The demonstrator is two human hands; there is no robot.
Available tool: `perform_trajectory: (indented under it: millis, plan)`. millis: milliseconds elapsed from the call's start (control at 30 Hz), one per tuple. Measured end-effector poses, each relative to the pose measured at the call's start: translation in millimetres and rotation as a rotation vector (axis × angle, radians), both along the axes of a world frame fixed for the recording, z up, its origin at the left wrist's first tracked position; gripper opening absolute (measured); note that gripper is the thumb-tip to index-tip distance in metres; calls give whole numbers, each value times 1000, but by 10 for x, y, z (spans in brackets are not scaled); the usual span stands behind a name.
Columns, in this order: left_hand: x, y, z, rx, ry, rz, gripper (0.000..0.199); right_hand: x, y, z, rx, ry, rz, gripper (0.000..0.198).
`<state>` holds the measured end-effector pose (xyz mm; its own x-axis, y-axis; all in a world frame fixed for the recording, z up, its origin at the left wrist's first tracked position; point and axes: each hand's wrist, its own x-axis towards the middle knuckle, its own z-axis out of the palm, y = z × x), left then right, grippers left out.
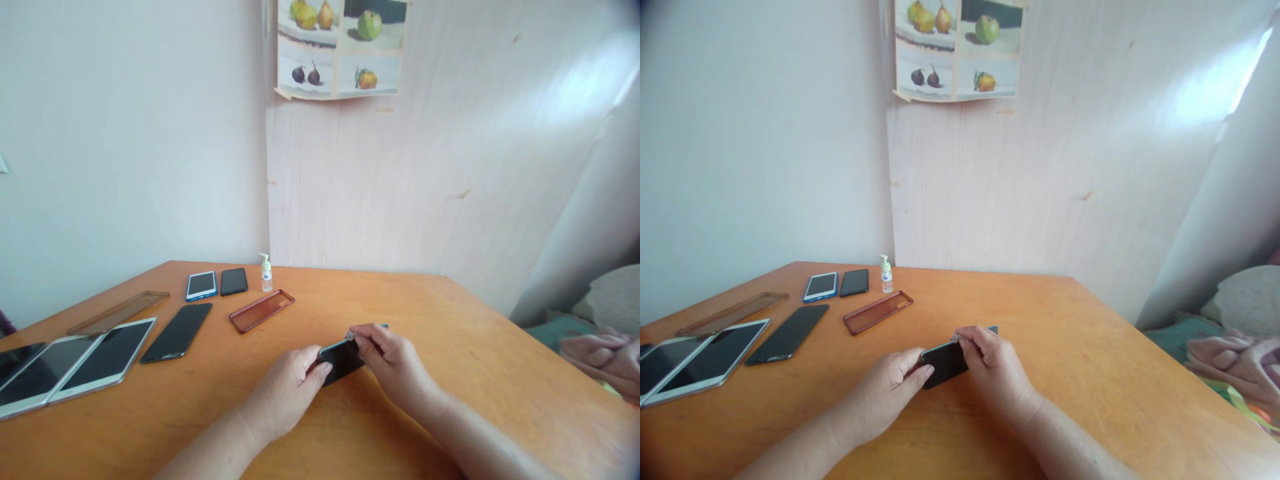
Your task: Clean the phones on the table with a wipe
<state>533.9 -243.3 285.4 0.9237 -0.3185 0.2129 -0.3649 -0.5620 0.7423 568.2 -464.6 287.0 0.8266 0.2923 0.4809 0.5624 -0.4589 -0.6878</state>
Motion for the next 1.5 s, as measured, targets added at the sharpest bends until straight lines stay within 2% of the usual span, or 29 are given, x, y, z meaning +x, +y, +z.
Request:
perform_trajectory:
  millis: [67,233,367,500,733,900,1033,1167,1233,1300,1433,1500]
  plan:
    - [0,4,1,-21,12,-2,22,51,-24,-21,-2,-19,-43,25]
    - [22,19,-13,-114,64,5,25,300,-284,-41,51,-76,-336,25]
    - [45,24,-22,-269,119,-44,24,290,-299,29,66,-104,-371,22]
    - [59,27,-27,-396,153,-75,34,247,-218,15,43,-84,-318,20]
    - [65,42,-45,-457,239,-96,44,428,-222,-200,-29,-60,-293,22]
    - [50,38,-14,-458,277,-125,47,380,-149,-137,-109,-126,-237,28]
    - [54,21,14,-462,282,-104,45,60,93,4,-197,-178,-85,32]
    - [58,10,35,-485,262,-95,42,-287,323,115,-379,-284,182,42]
    - [59,18,33,-470,246,-83,41,-319,329,126,-465,-298,218,45]
    - [62,32,23,-439,246,-74,43,-235,254,101,-515,-248,148,45]
    - [69,55,0,-392,293,-48,49,21,44,8,-524,-24,-114,50]
    - [71,59,-1,-397,309,-39,51,47,16,-10,-528,27,-160,54]
